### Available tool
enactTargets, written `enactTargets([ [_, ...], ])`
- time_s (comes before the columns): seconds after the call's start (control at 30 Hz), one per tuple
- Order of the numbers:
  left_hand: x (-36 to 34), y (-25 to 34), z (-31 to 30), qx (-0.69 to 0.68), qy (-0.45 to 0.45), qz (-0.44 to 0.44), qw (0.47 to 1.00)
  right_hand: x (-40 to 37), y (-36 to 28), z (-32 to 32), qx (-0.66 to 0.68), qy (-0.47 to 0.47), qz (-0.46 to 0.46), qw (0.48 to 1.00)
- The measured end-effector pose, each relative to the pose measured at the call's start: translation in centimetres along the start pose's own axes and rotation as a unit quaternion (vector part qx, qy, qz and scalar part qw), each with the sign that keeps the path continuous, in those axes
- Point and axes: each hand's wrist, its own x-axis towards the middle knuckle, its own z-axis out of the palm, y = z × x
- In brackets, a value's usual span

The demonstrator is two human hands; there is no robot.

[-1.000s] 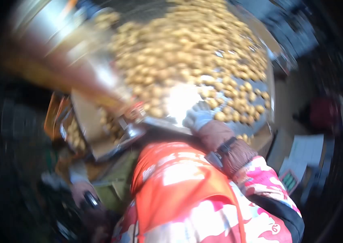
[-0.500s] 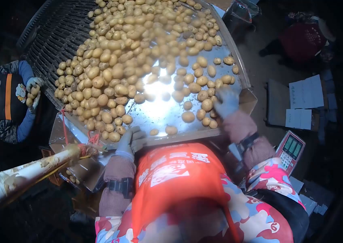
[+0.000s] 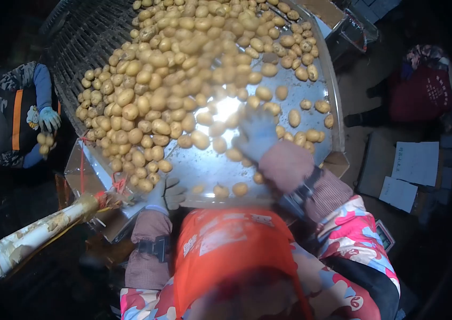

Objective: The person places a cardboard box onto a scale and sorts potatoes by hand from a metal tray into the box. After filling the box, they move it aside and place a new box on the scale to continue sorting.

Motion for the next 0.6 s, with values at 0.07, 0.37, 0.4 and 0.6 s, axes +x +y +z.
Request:
enactTargets([
  [0.07,0.0,0.5,0.7,-0.004,0.007,-0.020,1.000,1.3,1.7,-3.9,0.160,-0.123,0.007,0.979],
  [0.37,-1.0,1.2,1.0,0.055,0.057,-0.023,0.997,17.8,11.9,-1.4,0.090,0.080,0.157,0.980],
  [0.4,-1.0,1.3,1.2,0.057,0.060,-0.028,0.996,18.0,11.9,-0.1,0.064,0.100,0.159,0.980],
  [0.6,-1.3,1.6,1.5,0.060,0.054,-0.033,0.996,13.6,13.5,6.1,0.299,0.081,0.143,0.940],
])
